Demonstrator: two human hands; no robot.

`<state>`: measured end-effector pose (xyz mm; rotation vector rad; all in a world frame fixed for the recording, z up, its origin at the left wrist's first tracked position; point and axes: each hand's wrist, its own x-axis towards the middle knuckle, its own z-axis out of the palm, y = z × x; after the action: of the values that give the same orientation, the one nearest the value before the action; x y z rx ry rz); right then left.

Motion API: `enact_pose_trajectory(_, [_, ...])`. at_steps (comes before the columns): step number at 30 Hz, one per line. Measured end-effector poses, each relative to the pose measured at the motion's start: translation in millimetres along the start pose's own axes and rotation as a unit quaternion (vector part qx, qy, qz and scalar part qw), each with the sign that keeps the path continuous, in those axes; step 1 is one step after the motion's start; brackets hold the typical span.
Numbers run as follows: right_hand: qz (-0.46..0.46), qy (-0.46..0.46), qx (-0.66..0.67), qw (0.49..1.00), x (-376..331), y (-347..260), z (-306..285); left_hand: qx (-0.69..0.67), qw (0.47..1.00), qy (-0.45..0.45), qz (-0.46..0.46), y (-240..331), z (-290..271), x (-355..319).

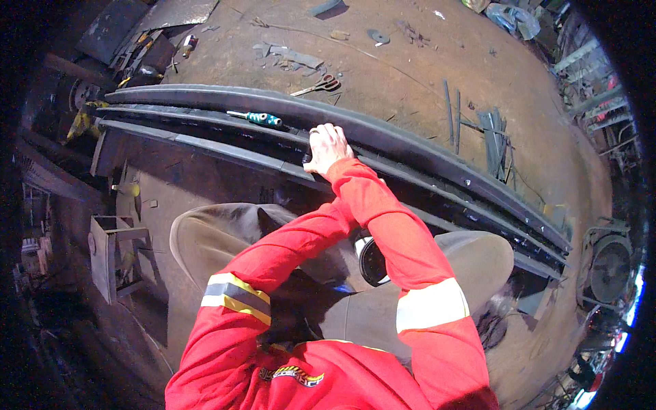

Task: The person uses a screwdriver to tighten screws on a long, curved metal frame structure. They then apply a black sealant or adhesive from a can onto the frame and press a rubber seal into place along the edge.

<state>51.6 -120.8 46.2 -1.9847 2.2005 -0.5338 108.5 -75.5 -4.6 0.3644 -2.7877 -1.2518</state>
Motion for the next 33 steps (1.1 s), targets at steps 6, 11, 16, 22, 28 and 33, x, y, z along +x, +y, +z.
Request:
enact_pose_trajectory(6, [0.011, -0.022, 0.016, 1.0, 4.0, -5.1, -0.9, -0.181, 0.971, -0.001, 0.153, 50.2, 11.6, -21.9])
enact_pose_trajectory(11, [0.031, -0.049, 0.018, 0.998, 4.3, -4.1, 0.0, 0.088, 0.895, 0.127, 0.418, 84.9, -25.6, -96.5])
enact_pose_trajectory(16, [-0.01, 0.016, 0.009, 1.0, 3.3, 2.0, 9.4, -0.017, 0.925, 0.361, 0.118, 29.2, -108.7, -136.8])
enact_pose_trajectory(22, [-0.003, 0.013, 0.013, 1.0, 4.1, -4.6, 2.5, -0.336, 0.687, 0.608, -0.213, -83.5, -172.9, -116.7])
enact_pose_trajectory(28, [0.012, 0.012, 0.018, 1.0, 2.8, -5.8, -0.2, -0.376, 0.643, 0.621, -0.245, -114.0, -148.3, -90.4])
enact_pose_trajectory(33, [0.004, 0.013, 0.02, 1.0, 1.7, -0.3, 2.3, -0.39, 0.65, 0.61, -0.232, -112.0, -146.0, -88.3])
